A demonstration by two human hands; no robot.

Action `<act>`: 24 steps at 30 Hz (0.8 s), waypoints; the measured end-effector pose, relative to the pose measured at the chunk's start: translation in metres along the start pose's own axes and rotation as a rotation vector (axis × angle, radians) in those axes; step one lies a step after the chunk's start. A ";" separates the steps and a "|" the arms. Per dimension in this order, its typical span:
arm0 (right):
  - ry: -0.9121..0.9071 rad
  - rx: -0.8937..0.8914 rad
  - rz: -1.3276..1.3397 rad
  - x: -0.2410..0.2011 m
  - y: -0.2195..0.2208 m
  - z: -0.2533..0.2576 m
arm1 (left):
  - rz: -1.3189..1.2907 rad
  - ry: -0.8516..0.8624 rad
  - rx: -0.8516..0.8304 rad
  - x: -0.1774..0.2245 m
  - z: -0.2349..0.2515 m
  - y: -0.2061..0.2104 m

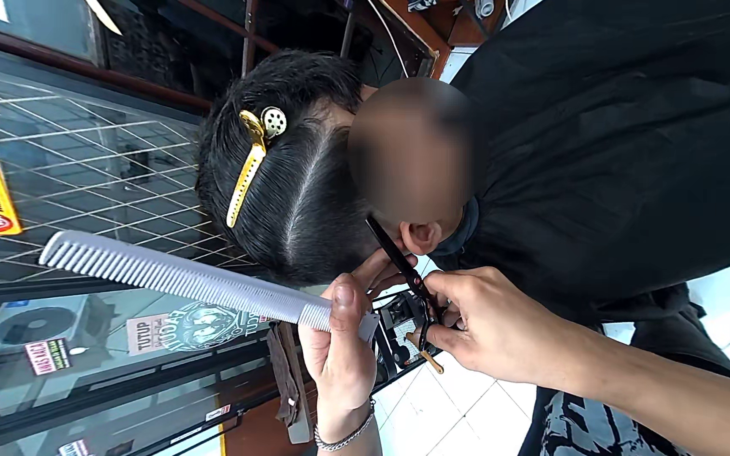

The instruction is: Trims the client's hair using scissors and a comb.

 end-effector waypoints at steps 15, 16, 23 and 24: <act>0.024 0.005 -0.033 0.000 -0.003 -0.002 | 0.000 0.007 -0.021 -0.003 0.000 0.001; 0.026 -0.001 -0.038 -0.001 -0.003 -0.001 | 0.006 0.013 -0.012 -0.002 0.000 0.000; 0.031 0.007 -0.044 0.003 -0.003 -0.003 | -0.001 0.008 -0.034 -0.006 -0.002 0.001; 0.028 0.008 -0.040 0.002 -0.003 -0.002 | 0.000 0.011 -0.026 -0.006 -0.002 0.000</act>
Point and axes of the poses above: each hand's wrist, its own z-axis towards the middle knuckle, its own y-axis out of the palm, x = y × z, the point moved 6 cm from there along z, towards the middle knuckle, and after that the axes turned 1 degree about x, right-handed, at the moved point
